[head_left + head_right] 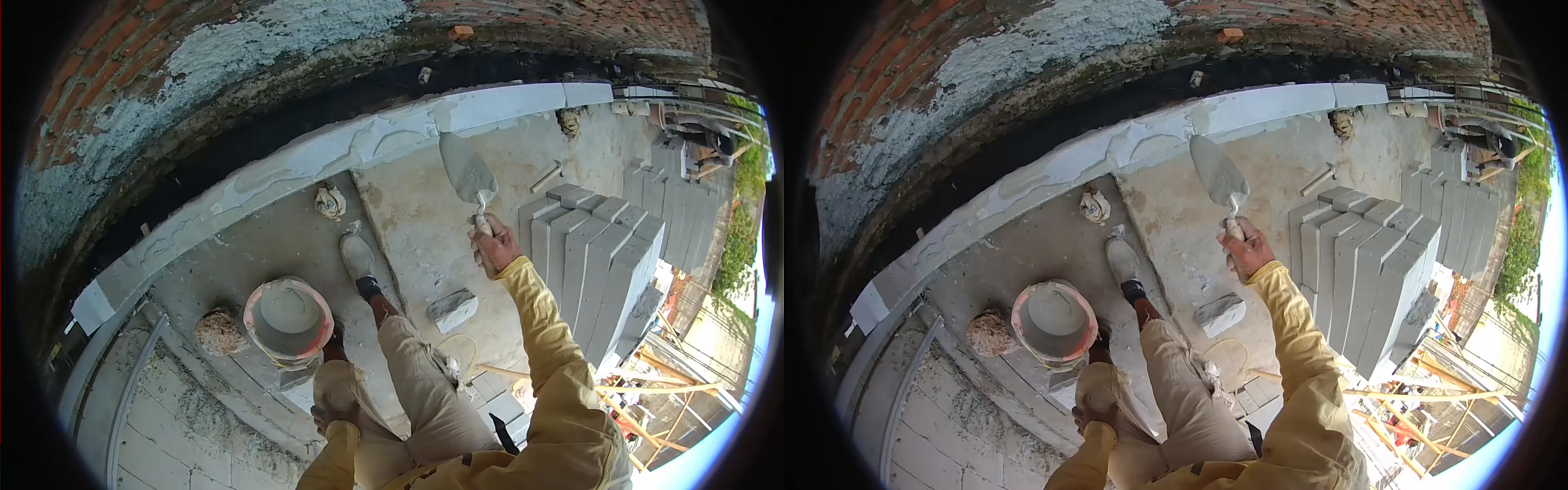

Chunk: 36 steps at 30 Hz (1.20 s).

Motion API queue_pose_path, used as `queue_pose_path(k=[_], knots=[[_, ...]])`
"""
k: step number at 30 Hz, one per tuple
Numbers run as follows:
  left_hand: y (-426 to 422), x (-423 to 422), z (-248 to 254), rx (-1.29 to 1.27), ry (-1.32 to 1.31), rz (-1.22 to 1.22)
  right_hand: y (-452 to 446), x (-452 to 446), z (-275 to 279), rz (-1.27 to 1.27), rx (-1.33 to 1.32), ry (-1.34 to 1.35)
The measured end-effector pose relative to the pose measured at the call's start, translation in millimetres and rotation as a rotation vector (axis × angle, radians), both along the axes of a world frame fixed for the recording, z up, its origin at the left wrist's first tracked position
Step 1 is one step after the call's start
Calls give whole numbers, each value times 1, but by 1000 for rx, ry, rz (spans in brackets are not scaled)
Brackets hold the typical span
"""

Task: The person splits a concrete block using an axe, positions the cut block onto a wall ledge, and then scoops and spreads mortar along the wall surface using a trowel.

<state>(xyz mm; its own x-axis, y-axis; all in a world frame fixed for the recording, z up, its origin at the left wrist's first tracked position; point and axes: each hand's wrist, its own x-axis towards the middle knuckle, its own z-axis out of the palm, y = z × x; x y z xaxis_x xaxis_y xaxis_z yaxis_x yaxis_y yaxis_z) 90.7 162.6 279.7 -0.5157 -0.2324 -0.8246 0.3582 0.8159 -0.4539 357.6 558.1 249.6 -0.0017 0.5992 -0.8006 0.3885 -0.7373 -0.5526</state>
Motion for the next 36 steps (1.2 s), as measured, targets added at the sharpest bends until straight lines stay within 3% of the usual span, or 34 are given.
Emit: queue_pose_path(k=[4, 6, 11, 17, 25, 30, 33, 34, 36], knots=[[9, 9, -8, -51, 1, -23, 91, 53, -50, 370, 478, -663], [11, 14, -11, -62, 6, -38, 121, 72, -81, 486, 544, -945], [34, 24, -3, -39, -1, -43, 164, 43, -98, 539, 237, -1210], [25, 31, -10, -47, 1, -52, 155, 5, -134, 633, 299, -1075], [26, 30, -7, -62, -30, -15, 115, -79, -120, 782, 403, -695], [13, 30, -8, -19, -31, 25, 10, -112, -113, 745, 603, -250], [11, 22, -2, 9, -62, 57, -70, -136, -99, 784, 419, 13], [6, 21, -2, 12, -60, 47, -95, -146, -89, 813, 251, 42], [8, 15, -4, -72, -107, 70, -161, -154, -100, 956, 213, 79]])
